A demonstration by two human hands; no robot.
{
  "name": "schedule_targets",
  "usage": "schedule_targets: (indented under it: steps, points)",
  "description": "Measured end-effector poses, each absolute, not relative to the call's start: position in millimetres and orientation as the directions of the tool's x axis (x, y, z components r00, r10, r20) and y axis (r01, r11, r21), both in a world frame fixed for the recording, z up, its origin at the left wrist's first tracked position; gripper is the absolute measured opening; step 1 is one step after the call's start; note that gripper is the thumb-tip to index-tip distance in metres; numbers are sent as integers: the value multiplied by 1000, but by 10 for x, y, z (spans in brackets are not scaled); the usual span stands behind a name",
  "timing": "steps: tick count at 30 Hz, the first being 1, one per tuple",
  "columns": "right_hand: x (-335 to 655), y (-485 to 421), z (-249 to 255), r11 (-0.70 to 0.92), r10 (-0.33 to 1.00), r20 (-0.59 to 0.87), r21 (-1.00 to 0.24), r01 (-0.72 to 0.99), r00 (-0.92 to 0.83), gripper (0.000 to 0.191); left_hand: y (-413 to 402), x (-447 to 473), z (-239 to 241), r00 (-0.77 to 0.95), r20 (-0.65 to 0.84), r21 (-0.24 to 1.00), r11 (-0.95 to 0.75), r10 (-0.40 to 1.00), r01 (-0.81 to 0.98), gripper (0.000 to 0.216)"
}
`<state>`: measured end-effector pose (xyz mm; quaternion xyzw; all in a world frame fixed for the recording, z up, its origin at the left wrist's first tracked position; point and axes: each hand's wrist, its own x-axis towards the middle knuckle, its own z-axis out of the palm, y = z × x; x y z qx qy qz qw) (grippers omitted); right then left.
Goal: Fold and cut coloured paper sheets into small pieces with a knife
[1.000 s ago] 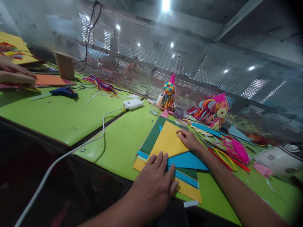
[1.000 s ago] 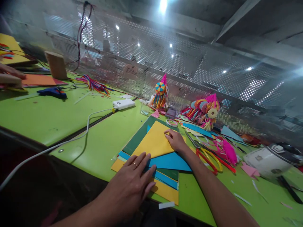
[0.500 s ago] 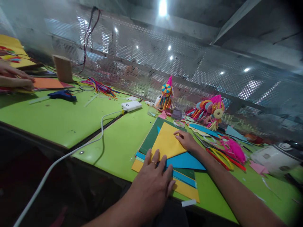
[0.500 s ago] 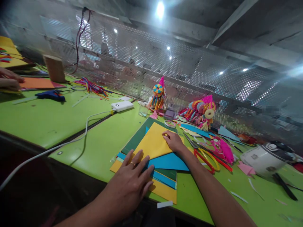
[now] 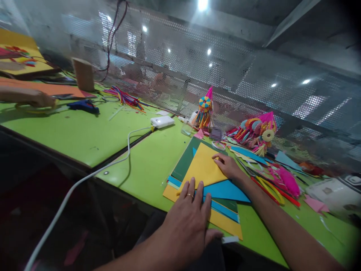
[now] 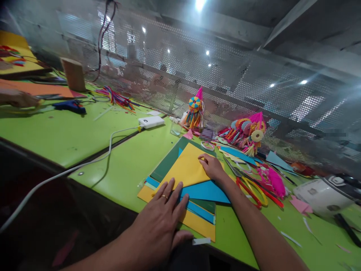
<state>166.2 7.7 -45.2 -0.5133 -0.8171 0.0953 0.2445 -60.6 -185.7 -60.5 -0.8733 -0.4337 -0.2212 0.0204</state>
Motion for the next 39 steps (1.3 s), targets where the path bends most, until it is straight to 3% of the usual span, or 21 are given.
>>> schedule_targets:
  steps: [27,34,39]
  points:
    - [1677,68,-444,442,892,296,-402,802,-343,35,-1937,-591,-613,525,348,238,-615,777,752,73]
    - [1670,95,-459,457,881,309,-366,811,-357,27,-1927,-594,-596,528,331,208,-606,782,768,72]
    - [1650,90,-446,449,883,293,-306,839,-366,24,-1801,-604,-246,529,310,145,-589,790,795,67]
